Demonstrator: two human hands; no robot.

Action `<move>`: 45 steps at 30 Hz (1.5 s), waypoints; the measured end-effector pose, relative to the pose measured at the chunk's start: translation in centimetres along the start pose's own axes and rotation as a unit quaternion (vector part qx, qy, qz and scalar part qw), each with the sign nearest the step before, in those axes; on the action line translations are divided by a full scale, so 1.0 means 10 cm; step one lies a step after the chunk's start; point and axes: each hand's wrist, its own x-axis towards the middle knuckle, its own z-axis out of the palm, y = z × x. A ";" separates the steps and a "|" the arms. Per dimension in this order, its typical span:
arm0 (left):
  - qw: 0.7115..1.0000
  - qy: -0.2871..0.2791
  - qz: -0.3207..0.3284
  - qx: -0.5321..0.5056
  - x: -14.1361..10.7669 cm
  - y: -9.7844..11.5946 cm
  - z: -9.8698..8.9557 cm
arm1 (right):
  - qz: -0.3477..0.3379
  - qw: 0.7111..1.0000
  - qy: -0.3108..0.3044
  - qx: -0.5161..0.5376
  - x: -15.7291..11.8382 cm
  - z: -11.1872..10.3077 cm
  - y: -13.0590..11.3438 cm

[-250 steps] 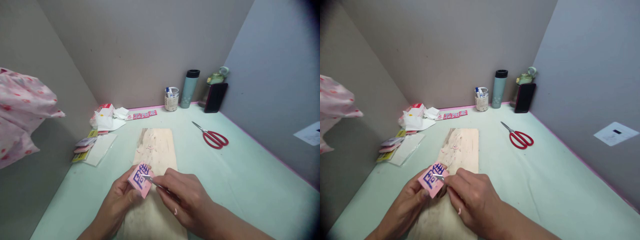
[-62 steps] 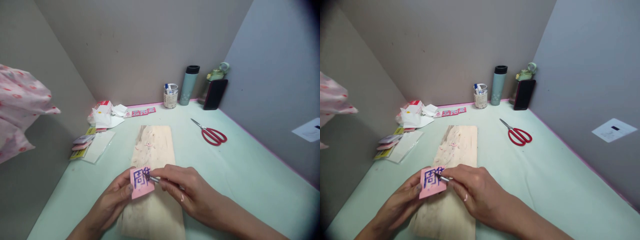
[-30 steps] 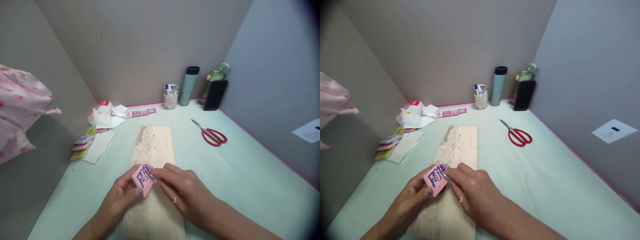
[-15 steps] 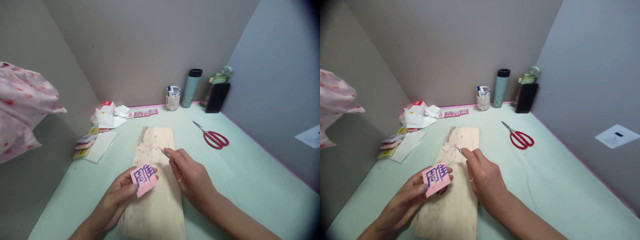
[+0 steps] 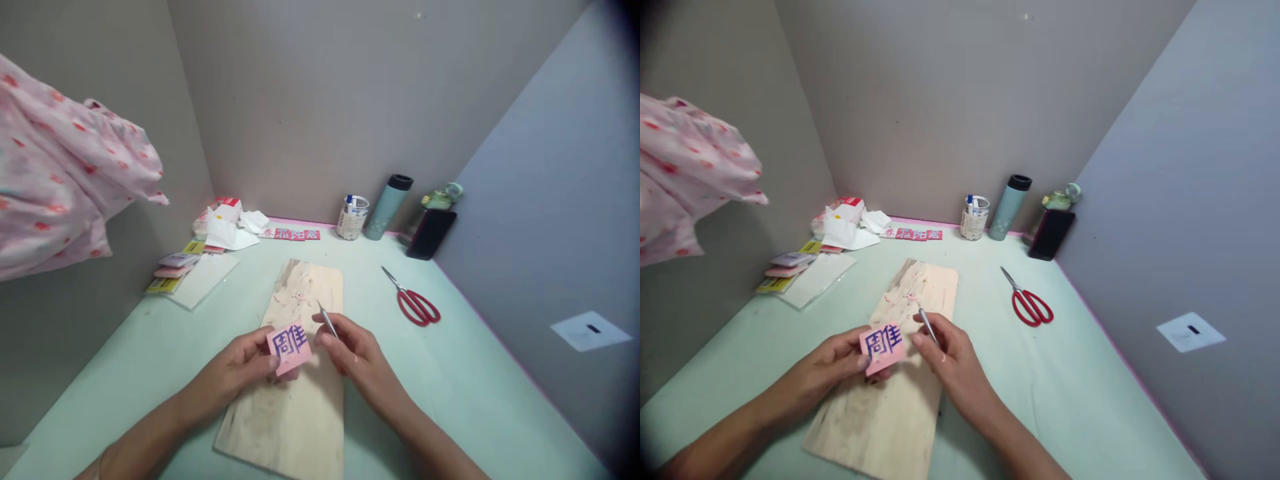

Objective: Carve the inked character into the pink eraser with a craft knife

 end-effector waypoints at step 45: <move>0.989 0.049 0.121 0.070 0.07 -0.13 -0.40 | -0.075 0.985 0.151 -0.028 0.34 -0.06 0.49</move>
